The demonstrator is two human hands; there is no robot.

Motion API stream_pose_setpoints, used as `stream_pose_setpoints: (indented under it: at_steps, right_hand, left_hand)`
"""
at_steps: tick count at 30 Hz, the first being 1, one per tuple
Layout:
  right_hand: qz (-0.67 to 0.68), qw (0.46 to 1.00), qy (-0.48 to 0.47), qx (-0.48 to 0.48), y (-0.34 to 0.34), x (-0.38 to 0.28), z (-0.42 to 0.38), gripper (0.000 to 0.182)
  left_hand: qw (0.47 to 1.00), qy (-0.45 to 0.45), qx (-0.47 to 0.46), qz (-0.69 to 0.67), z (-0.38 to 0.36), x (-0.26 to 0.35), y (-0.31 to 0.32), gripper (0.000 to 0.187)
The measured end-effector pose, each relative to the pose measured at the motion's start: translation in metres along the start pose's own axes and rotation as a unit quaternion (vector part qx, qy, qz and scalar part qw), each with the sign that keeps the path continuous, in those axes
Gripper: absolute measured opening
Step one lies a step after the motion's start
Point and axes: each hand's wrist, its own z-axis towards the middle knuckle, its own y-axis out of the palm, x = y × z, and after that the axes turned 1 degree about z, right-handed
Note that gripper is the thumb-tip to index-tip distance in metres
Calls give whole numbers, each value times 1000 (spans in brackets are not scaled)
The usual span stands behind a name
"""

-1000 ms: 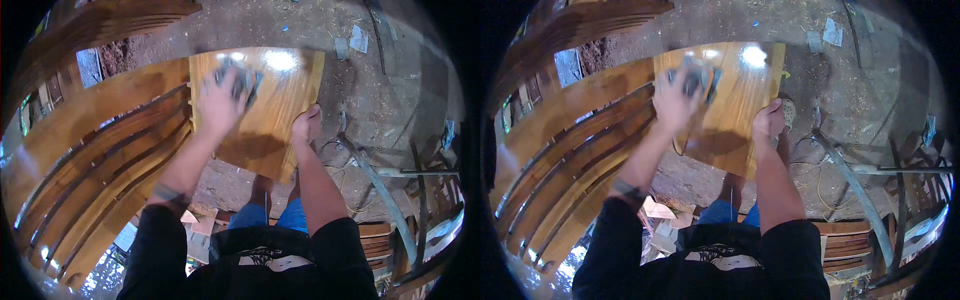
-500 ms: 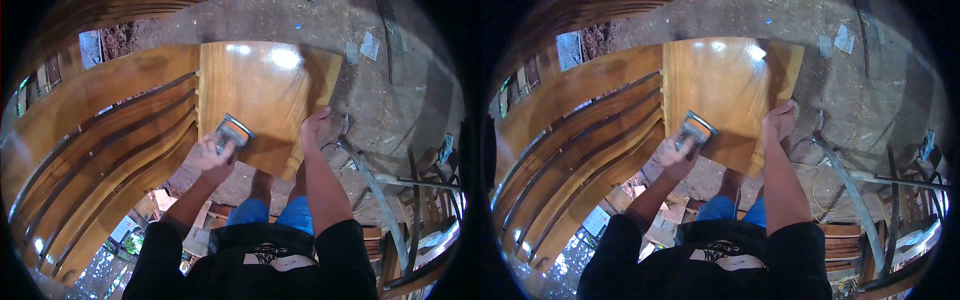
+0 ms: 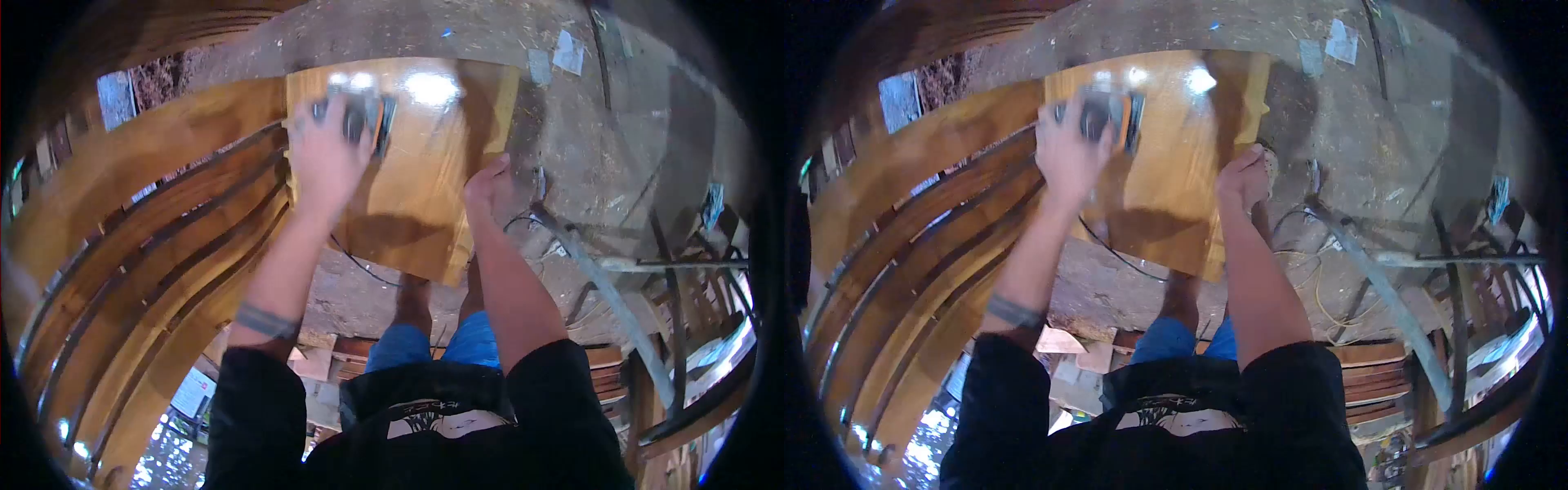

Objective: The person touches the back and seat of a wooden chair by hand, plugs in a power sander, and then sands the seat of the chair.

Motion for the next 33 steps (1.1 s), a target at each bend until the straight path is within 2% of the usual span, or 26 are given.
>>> stream_pose_setpoints:
  at_steps: [3, 5, 7, 9, 12, 15, 18, 20, 23, 25, 29, 31, 33]
  right_hand:
    - [20, 997, 40, -64, -18, -12, 0, 60]
    - [79, 993, 72, -58, -14, -7, 5, 61]
    - [134, 986, 76, -55, -6, 10, 4, 61]
    - [187, 980, 47, -55, 4, 29, 5, 60]
    - [71, 997, 3, -20, -8, 43, -26, 55]
    - [62, 981, 148, -106, -42, 43, -47, 51]
    - [71, 989, 111, -66, -30, 58, -46, 45]
    - [91, 990, 97, -52, -30, 57, -44, 43]
    - [118, 988, 85, -60, -34, 57, -40, 37]
    - [129, 984, 99, -72, -35, 58, -42, 34]
    - [115, 989, 84, -44, -29, 59, -45, 29]
    - [105, 993, 41, -14, -16, 75, -46, 28]
    - [95, 993, 60, -28, -19, 71, -44, 27]
  left_hand:
    - [997, 64, -47, 6, -67, 7, 0, 48]
    - [992, 109, -71, -3, -71, 30, 3, 48]
    - [987, 133, -87, -26, -56, 58, 2, 49]
    - [988, 140, -53, -24, -14, 83, 1, 49]
    - [994, 105, -14, -9, 55, 111, 0, 44]
    - [997, 65, 7, -26, 77, 103, 3, 49]
    - [989, 138, 47, -13, 28, 76, 5, 52]
    - [991, 127, -30, -12, -20, 67, 7, 52]
    - [973, 218, -73, -1, -53, 91, 8, 50]
    - [959, 263, -102, -2, -45, 122, 5, 50]
    - [970, 244, 6, -8, 48, 175, 9, 36]
    - [986, 164, -7, -15, 85, 179, 8, 36]
    - [982, 187, 22, -20, 75, 158, 8, 38]
